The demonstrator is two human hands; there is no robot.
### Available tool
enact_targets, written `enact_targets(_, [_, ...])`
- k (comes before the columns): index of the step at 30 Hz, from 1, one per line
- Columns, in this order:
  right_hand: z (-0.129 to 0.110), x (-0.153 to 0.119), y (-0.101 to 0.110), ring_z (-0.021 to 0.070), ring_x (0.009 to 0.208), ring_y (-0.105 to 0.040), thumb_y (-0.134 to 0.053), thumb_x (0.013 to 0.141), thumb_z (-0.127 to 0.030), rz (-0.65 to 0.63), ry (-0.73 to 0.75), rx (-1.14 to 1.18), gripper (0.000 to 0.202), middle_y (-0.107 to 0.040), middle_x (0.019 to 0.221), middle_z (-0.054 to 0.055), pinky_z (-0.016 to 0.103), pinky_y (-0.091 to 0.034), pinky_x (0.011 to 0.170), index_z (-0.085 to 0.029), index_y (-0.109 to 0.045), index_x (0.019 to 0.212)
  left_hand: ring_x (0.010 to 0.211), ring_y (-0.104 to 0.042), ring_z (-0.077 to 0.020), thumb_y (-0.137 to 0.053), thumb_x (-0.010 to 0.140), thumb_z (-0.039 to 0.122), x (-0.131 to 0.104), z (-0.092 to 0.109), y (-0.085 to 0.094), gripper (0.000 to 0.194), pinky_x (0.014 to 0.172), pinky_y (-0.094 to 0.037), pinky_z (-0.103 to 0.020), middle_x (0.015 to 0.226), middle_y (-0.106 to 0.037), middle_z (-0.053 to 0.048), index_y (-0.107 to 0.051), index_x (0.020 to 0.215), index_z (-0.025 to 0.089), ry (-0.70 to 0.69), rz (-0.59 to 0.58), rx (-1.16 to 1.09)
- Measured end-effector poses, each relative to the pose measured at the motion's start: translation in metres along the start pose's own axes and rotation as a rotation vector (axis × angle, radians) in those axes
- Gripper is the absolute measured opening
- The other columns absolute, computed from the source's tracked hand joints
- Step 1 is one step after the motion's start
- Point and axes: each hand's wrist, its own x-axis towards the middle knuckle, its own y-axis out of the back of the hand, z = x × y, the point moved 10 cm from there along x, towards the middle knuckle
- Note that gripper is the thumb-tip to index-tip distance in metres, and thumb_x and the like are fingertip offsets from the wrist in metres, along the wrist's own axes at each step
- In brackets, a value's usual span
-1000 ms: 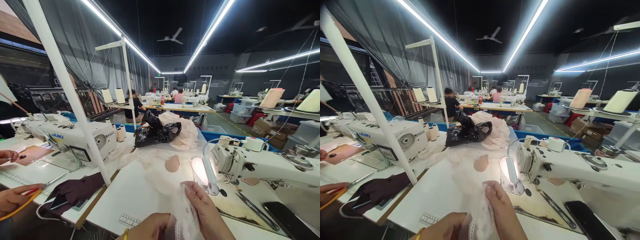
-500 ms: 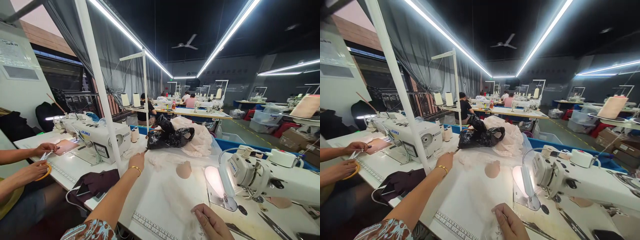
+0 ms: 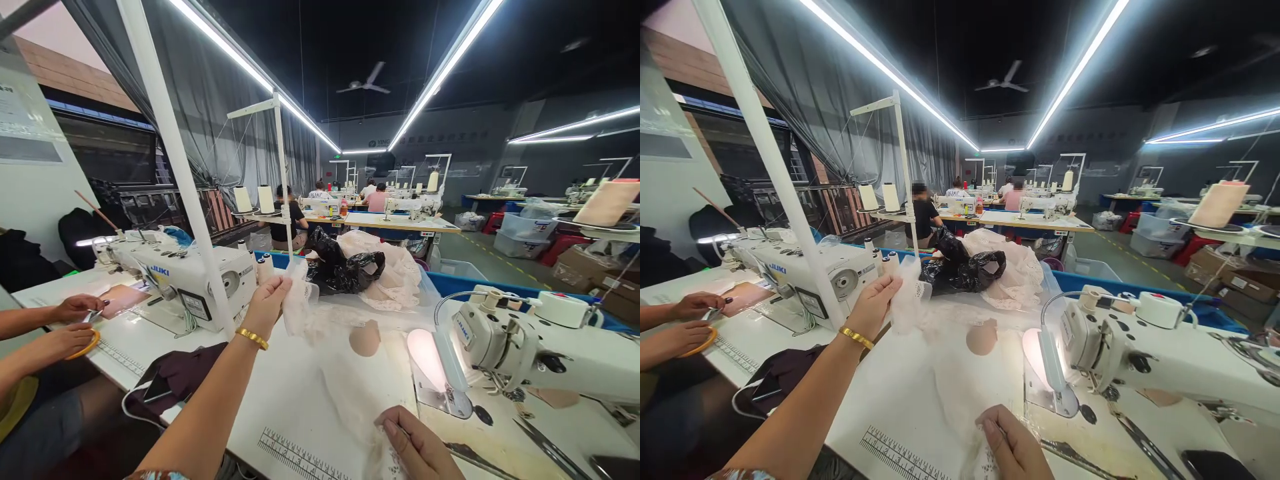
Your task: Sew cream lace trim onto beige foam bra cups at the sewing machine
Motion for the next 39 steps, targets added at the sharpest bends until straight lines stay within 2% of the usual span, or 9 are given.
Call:
enact_targets(4, [-0.036, 0.022, -0.004, 0.0282, 0.103, -0.064, -0.043, 0.099, -0.063, -0.015, 0.099, -0.135, 0.045, -0.072, 0.105, 0.005, 0.039, -0.05, 0.093, -0.029, -0.07, 0.112, 0.069, -0.058, -0.0151, -0.08, 0.072, 0.065, -0.038, -0.006, -0.038, 0.051, 0.068, -0.051, -0.025, 0.071, -0.064, -0.002, -0.07, 0.078, 0.016, 0.096, -0.189, -0.068])
enact_targets(6, [-0.067, 0.032, 0.004, 0.0334, 0.127, -0.054, -0.046, 0.099, -0.054, 0.074, 0.241, -0.256, 0.043, -0.067, 0.128, 0.009, 0.049, -0.04, 0.11, -0.03, -0.066, 0.128, 0.071, -0.058, -0.0159, -0.08, 0.074, 0.064, -0.058, -0.011, -0.052, 0.049, 0.073, -0.051, -0.026, 0.072, -0.064, -0.002, -0.072, 0.077, 0.016, 0.143, -0.273, -0.107])
enact_targets(9, [-0.091, 0.035, 0.021, 0.0333, 0.116, -0.058, -0.044, 0.101, -0.053, 0.197, 0.314, -0.282, 0.042, -0.068, 0.116, 0.011, 0.05, -0.044, 0.102, -0.026, -0.067, 0.123, 0.075, -0.057, -0.016, -0.078, 0.08, 0.061, -0.085, -0.019, -0.068, 0.045, 0.076, -0.049, -0.026, 0.076, -0.064, -0.002, -0.073, 0.08, 0.016, 0.216, -0.385, -0.153])
enact_targets(12, [-0.071, 0.033, 0.024, 0.0246, 0.086, -0.061, -0.045, 0.101, -0.063, 0.167, 0.112, -0.011, 0.045, -0.065, 0.088, 0.004, 0.038, -0.049, 0.078, -0.026, -0.068, 0.112, 0.074, -0.053, -0.0156, -0.073, 0.085, 0.061, -0.105, -0.028, -0.084, 0.045, 0.073, -0.044, -0.026, 0.077, -0.063, -0.002, -0.074, 0.082, 0.016, 0.257, -0.491, -0.118])
enact_targets(17, [-0.049, 0.017, 0.016, 0.0186, 0.08, -0.06, -0.078, 0.083, -0.061, 0.098, 0.011, 0.509, 0.06, -0.062, 0.086, -0.001, 0.031, -0.047, 0.073, -0.024, -0.06, 0.126, 0.074, -0.05, -0.0173, -0.068, 0.086, 0.063, -0.114, -0.045, -0.116, 0.047, 0.072, -0.042, -0.027, 0.075, -0.061, -0.001, -0.073, 0.079, 0.017, 0.243, -0.583, 0.031])
enact_targets(25, [-0.017, -0.021, 0.043, 0.0157, 0.065, -0.056, -0.079, 0.079, -0.064, 0.208, -0.094, 0.438, 0.049, -0.06, 0.072, -0.002, 0.029, -0.046, 0.063, -0.02, -0.067, 0.097, 0.071, -0.044, -0.0167, -0.066, 0.084, 0.062, -0.093, -0.057, -0.127, 0.044, 0.063, -0.036, -0.025, 0.071, -0.052, 0.001, -0.067, 0.074, 0.019, 0.171, -0.418, 0.127])
enact_targets(33, [-0.022, -0.023, 0.041, 0.0148, 0.075, -0.055, -0.077, 0.088, -0.056, 0.16, -0.016, 0.657, 0.039, -0.062, 0.085, 0.0, 0.026, -0.047, 0.067, -0.022, -0.068, 0.105, 0.077, -0.055, -0.0181, -0.067, 0.09, 0.045, -0.148, -0.029, -0.177, 0.026, 0.075, -0.045, -0.03, 0.079, -0.06, -0.002, -0.077, 0.082, 0.022, -0.1, -0.811, 0.218])
enact_targets(37, [-0.018, -0.029, 0.05, 0.0176, 0.081, -0.06, -0.083, 0.083, -0.05, 0.253, 0.008, 0.864, 0.039, -0.066, 0.088, 0.001, 0.029, -0.05, 0.074, -0.027, -0.069, 0.11, 0.116, -0.059, -0.0285, -0.069, 0.087, 0.06, -0.151, -0.067, -0.158, 0.049, 0.104, -0.046, -0.042, 0.124, -0.066, -0.011, -0.07, 0.121, 0.025, 0.179, -0.641, 0.03])
enact_targets(39, [-0.013, -0.034, 0.048, 0.022, 0.089, -0.064, -0.087, 0.078, -0.049, 0.273, -0.011, 0.922, 0.047, -0.07, 0.096, 0.003, 0.033, -0.052, 0.078, -0.029, -0.069, 0.116, 0.129, -0.056, -0.0318, -0.078, 0.079, 0.062, -0.165, -0.089, -0.163, 0.069, 0.111, -0.043, -0.046, 0.136, -0.063, -0.014, -0.062, 0.135, 0.024, 0.358, -0.675, -0.16])
